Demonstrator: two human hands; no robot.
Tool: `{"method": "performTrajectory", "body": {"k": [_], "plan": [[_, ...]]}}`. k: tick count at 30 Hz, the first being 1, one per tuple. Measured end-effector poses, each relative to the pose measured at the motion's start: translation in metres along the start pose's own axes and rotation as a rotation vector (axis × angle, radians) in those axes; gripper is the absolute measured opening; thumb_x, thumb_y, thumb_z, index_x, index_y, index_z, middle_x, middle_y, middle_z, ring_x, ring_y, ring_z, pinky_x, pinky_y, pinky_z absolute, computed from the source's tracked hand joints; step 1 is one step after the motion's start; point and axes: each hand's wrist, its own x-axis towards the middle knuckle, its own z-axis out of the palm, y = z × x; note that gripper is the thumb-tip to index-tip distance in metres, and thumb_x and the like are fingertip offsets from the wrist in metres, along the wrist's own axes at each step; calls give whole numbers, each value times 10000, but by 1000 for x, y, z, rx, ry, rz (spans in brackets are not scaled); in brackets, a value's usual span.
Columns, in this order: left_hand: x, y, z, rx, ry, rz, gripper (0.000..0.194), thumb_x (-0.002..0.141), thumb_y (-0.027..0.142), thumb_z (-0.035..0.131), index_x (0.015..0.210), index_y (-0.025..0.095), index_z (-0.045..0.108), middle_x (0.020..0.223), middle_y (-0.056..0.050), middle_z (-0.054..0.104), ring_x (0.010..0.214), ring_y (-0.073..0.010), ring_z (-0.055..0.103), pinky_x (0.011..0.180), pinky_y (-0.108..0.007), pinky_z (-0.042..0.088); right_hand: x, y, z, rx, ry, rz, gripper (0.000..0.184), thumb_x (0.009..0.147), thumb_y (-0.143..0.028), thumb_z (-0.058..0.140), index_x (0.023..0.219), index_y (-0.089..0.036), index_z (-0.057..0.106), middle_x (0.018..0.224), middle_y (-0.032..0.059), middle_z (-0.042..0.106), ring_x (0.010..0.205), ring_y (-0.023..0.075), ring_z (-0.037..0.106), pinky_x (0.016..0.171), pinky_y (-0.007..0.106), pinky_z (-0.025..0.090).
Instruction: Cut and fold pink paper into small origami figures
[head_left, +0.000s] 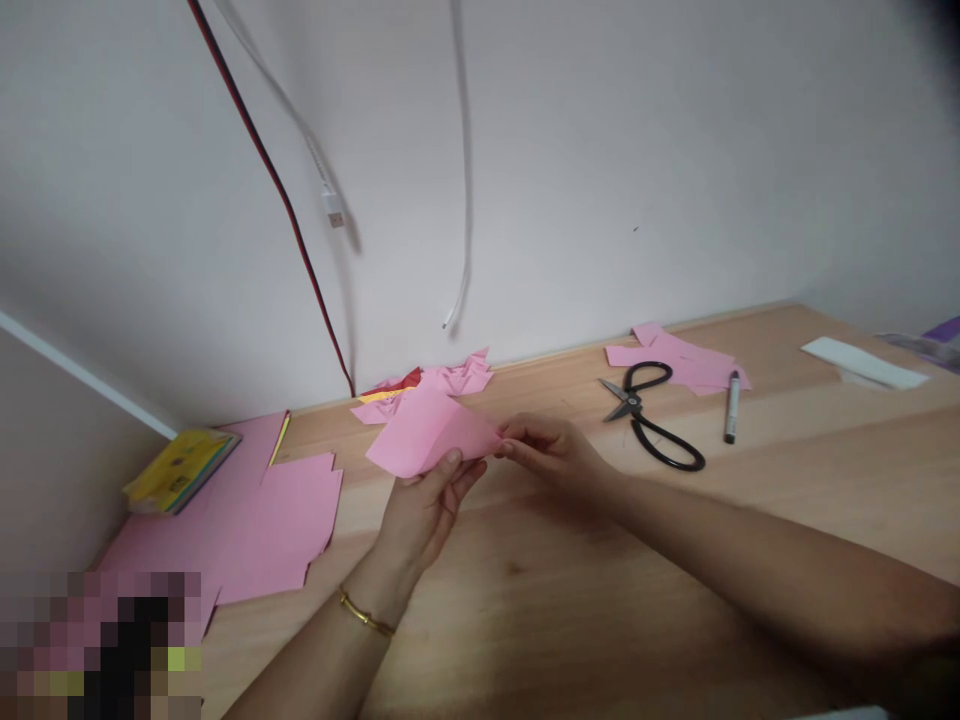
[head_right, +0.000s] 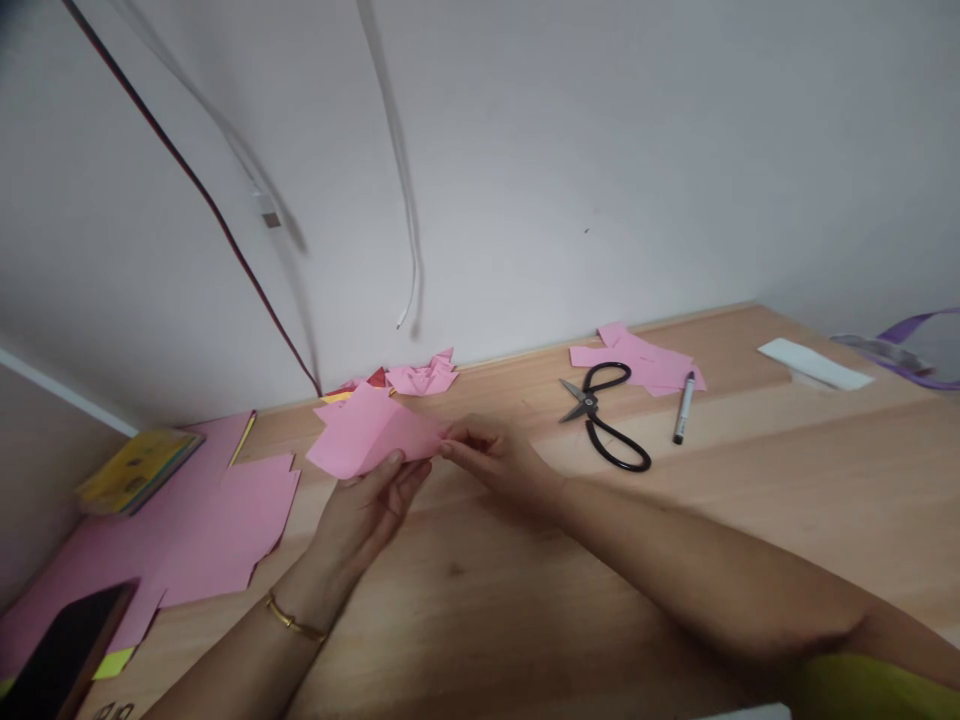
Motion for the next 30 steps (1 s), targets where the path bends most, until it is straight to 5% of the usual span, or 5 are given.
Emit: {"method": "performTrajectory", "body": {"k": [9, 15, 30], "plan": [[-1, 3, 1, -61, -68, -56, 430, 791, 141, 639, 1207, 156, 531, 1075, -117, 682, 1024, -239, 636, 959, -411, 479, 0, 6, 0, -96, 55, 67, 229, 826, -384, 582, 769, -162, 580, 711, 26, 610, 654, 123, 537, 597, 248, 423], [-2, 2, 0, -11, -120, -130, 460, 796, 139, 633, 1238, 165, 509, 1075, -110, 678, 1002, -240, 641, 950, -438, 474, 0, -1, -1, -48, -1, 98, 242, 858, -371, 540, 985, -171, 587, 885, 50, 631, 799, 146, 572, 696, 265, 452], [1, -2, -2, 177, -38, -82, 311, 736, 201, 701, 1016, 95, 617, 898, -118, 711, 798, -213, 685, 748, -354, 561, 3, -1, -2, 3, 11, 199, 251, 801, -403, 587, 760, -158, 620, 728, 15, 594, 686, 128, 513, 620, 251, 404]]}}
